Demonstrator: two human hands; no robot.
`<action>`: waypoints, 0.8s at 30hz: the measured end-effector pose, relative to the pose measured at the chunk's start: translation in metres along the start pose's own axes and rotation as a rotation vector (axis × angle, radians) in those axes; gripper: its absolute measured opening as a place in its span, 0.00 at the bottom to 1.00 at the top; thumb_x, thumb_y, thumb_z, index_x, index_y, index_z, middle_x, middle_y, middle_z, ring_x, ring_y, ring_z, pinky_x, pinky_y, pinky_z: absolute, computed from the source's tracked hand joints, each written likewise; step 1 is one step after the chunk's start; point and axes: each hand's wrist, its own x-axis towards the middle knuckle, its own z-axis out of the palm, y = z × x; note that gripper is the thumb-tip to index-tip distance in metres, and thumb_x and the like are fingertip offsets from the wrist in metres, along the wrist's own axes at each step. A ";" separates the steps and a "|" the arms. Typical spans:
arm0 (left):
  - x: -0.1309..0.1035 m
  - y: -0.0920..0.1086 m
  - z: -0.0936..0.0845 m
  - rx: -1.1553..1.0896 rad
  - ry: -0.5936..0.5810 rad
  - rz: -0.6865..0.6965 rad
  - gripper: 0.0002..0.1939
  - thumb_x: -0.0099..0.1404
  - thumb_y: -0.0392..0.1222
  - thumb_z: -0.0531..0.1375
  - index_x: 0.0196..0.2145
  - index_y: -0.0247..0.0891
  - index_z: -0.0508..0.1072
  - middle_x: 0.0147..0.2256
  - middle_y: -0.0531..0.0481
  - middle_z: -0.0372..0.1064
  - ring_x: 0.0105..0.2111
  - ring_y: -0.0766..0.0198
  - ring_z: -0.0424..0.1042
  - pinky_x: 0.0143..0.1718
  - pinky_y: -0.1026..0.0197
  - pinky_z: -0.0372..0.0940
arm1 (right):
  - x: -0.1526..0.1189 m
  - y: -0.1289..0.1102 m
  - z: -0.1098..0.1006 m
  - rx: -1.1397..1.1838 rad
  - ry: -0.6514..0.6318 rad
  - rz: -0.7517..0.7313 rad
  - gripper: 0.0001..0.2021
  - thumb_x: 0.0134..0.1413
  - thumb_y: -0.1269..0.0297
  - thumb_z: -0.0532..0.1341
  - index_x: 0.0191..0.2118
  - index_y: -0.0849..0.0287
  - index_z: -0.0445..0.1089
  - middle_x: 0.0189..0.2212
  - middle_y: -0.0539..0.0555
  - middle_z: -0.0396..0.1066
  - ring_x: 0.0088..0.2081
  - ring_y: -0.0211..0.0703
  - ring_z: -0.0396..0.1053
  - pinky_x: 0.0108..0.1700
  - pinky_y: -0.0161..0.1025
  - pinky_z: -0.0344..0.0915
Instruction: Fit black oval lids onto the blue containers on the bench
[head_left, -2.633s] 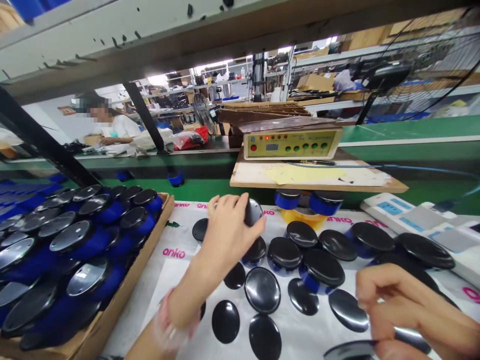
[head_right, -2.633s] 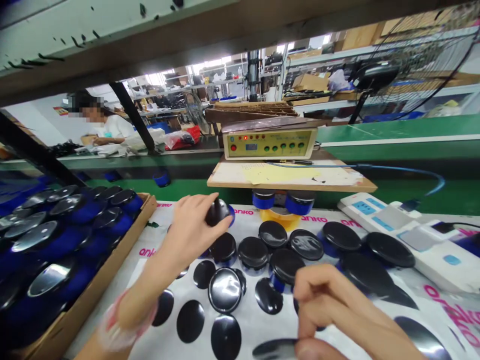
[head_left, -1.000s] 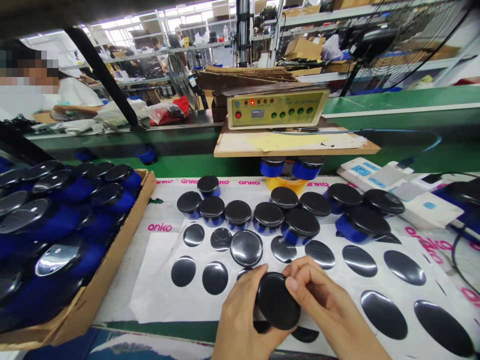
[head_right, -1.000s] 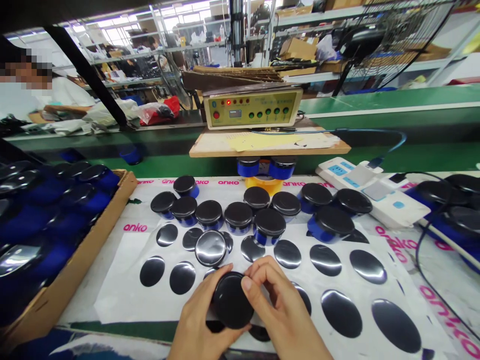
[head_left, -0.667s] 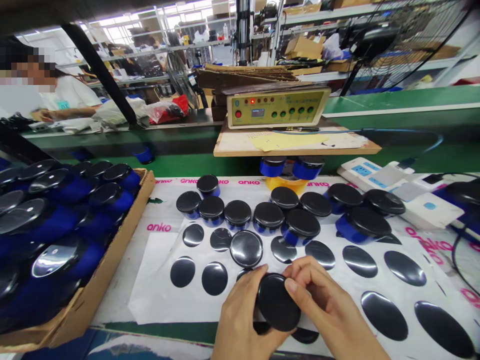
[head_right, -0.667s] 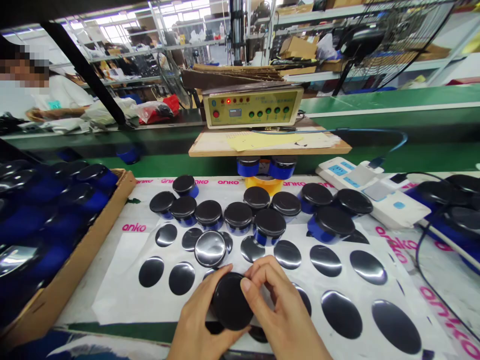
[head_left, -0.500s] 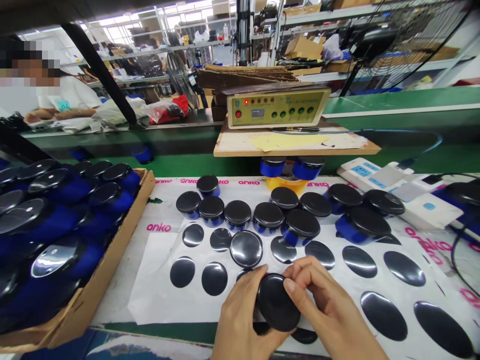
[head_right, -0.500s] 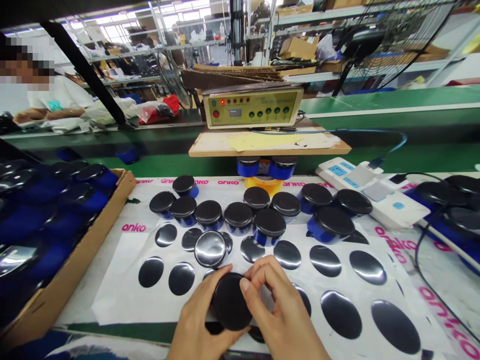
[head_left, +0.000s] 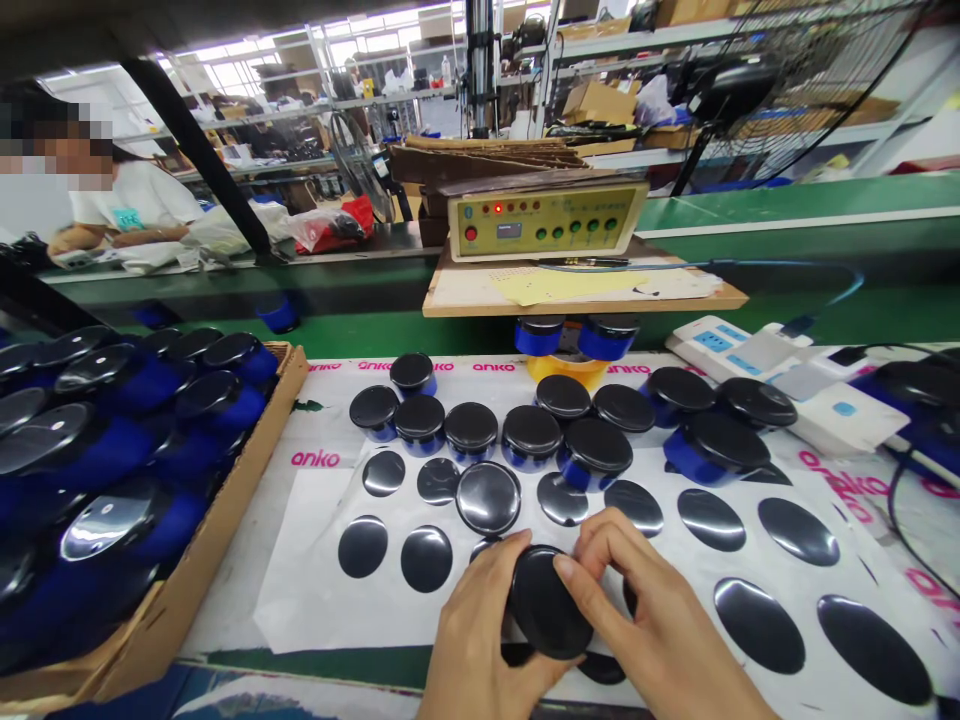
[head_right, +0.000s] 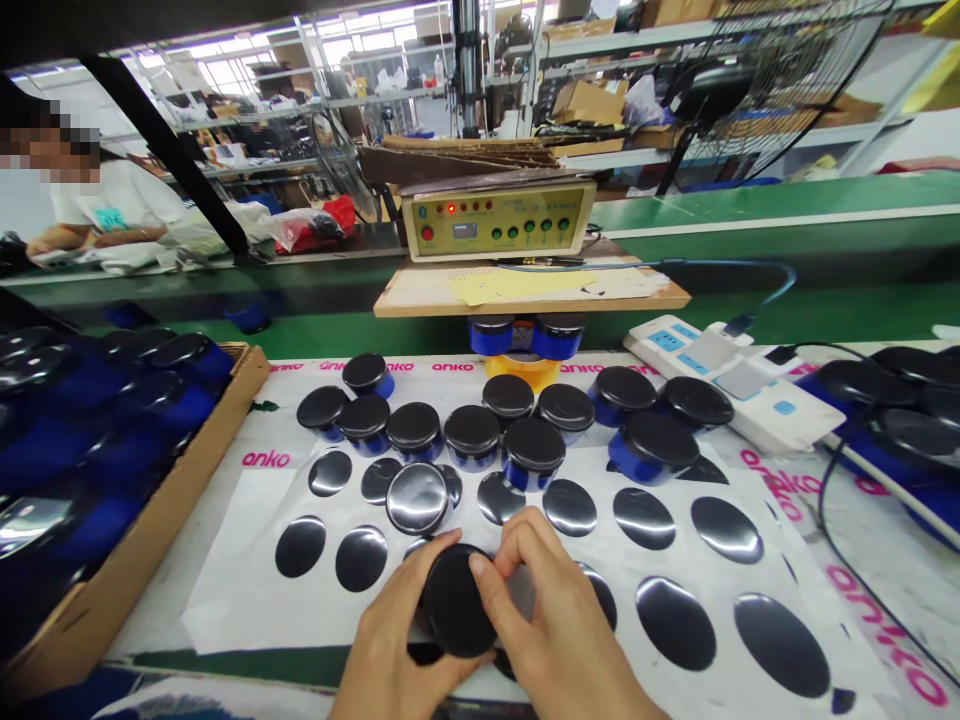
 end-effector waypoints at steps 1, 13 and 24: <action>0.000 0.000 0.001 0.007 0.012 0.008 0.41 0.48 0.37 0.69 0.57 0.47 0.58 0.51 0.48 0.69 0.49 0.54 0.70 0.50 0.53 0.68 | 0.003 0.000 -0.005 -0.108 -0.015 0.013 0.17 0.60 0.52 0.52 0.23 0.54 0.56 0.24 0.50 0.62 0.25 0.40 0.64 0.26 0.38 0.61; -0.014 -0.005 -0.004 0.170 0.036 0.015 0.46 0.46 0.30 0.66 0.62 0.41 0.55 0.55 0.40 0.62 0.55 0.48 0.64 0.51 0.53 0.67 | 0.012 -0.033 -0.031 -0.490 -0.292 -0.431 0.29 0.45 0.57 0.67 0.56 0.48 0.64 0.47 0.54 0.71 0.35 0.52 0.74 0.34 0.43 0.69; 0.002 -0.023 -0.056 0.330 0.313 -0.054 0.14 0.65 0.44 0.56 0.47 0.42 0.71 0.46 0.46 0.71 0.47 0.55 0.70 0.47 0.52 0.68 | 0.198 -0.052 -0.013 -0.662 -0.145 -0.576 0.24 0.55 0.61 0.60 0.55 0.69 0.63 0.45 0.68 0.68 0.47 0.61 0.65 0.47 0.54 0.64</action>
